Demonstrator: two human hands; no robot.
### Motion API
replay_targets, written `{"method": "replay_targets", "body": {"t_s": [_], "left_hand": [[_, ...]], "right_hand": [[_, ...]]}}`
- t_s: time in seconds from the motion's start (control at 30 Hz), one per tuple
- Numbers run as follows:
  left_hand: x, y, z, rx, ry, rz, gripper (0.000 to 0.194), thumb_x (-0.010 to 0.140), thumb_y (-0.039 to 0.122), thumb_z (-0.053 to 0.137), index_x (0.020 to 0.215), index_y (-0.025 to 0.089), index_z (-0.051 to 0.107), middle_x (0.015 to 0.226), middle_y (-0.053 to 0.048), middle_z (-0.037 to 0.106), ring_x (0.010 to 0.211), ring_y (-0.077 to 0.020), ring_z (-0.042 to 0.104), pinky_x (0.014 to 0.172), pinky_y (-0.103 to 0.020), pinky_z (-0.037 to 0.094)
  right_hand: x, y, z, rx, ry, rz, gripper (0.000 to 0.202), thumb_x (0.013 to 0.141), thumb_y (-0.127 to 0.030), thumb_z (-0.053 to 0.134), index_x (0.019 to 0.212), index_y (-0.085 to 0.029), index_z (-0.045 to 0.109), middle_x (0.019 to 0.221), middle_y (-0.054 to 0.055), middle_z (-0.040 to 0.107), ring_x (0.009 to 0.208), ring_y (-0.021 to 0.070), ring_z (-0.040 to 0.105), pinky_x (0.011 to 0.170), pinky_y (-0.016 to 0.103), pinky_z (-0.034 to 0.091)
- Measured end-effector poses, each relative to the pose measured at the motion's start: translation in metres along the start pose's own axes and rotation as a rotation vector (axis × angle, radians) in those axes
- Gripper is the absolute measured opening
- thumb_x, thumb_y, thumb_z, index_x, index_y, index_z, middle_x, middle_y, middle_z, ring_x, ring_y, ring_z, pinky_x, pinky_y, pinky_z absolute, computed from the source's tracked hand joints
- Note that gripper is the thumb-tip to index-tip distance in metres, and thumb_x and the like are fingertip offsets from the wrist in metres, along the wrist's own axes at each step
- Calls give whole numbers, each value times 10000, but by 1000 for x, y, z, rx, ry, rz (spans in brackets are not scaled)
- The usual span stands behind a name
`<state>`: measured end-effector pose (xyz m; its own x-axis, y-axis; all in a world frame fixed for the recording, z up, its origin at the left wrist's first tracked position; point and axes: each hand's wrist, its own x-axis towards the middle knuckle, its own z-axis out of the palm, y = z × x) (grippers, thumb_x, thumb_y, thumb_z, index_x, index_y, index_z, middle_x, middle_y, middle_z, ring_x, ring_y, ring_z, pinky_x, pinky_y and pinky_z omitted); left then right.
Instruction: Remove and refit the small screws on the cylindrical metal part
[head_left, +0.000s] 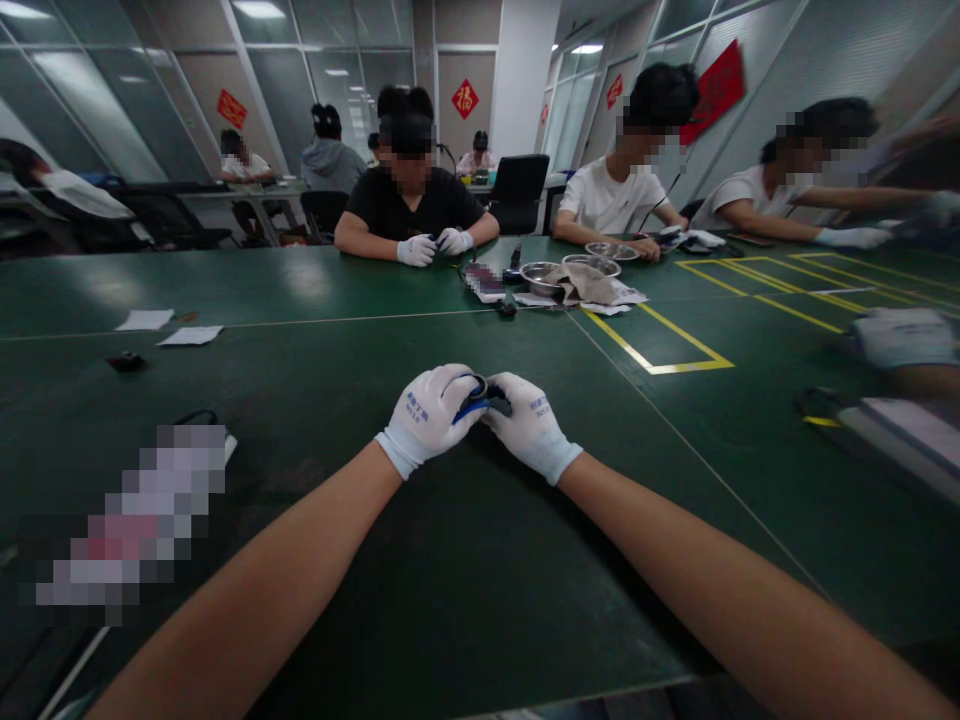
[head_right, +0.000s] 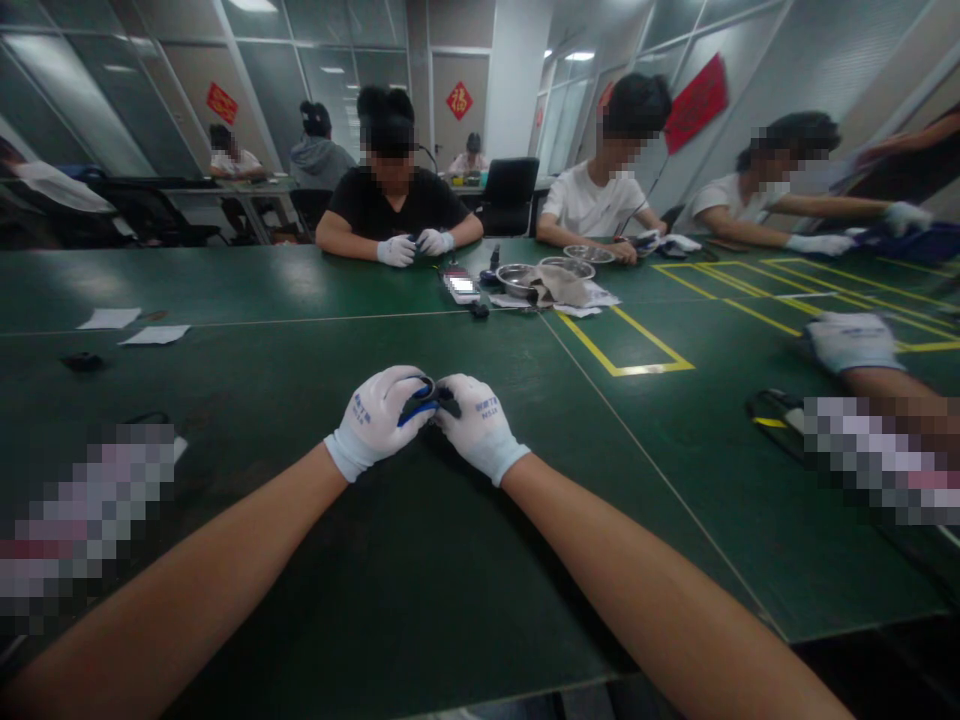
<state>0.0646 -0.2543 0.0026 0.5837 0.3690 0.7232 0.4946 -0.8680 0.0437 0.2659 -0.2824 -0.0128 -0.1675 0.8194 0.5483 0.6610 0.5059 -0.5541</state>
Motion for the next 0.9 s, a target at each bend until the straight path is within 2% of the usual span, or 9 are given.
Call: {"method": "replay_targets", "body": {"t_s": [0.3,0.53,0.67,0.8,0.9], "left_hand": [[1,1,-1,18,-6,-7,273,953,339,630,1189,203,629,1206,-141,704,1060,-298,709,888,-464,616],[2,1,-2,33,21,13,264,973,346,610,1183,186,627,1193,-152,710,1040,-299,715,874,-467,624],[2,2,-2,56,14,7,247,976,341,606,1176,197,629,1189,-141,710,1036,-293,718,869,-457,624],[3,2,-1,84,23,58,257,983,348,599,1171,176,631,1172,-153,713,996,-292,716,832,-441,623],[3,2,-2,90,-1,50,257,986,350,599,1175,181,636,1180,-148,712,1007,-288,713,845,-438,617]], "right_hand": [[-1,-1,2,-79,19,-56,214,822,-136,700,1022,-209,717,1005,105,772,957,287,712,891,441,574],[0,-2,1,-34,1,-103,238,857,-131,655,1070,-220,713,1092,111,774,1036,296,709,953,472,567],[0,-1,0,-22,12,-77,222,853,-171,682,1071,-211,705,1084,115,762,1024,293,702,938,466,573],[0,2,1,-33,37,-21,249,804,-153,710,1044,-216,695,1047,95,750,996,285,691,905,451,578],[0,3,2,-45,39,-52,204,808,-132,685,991,-222,683,1003,84,746,960,277,686,878,442,580]]}}
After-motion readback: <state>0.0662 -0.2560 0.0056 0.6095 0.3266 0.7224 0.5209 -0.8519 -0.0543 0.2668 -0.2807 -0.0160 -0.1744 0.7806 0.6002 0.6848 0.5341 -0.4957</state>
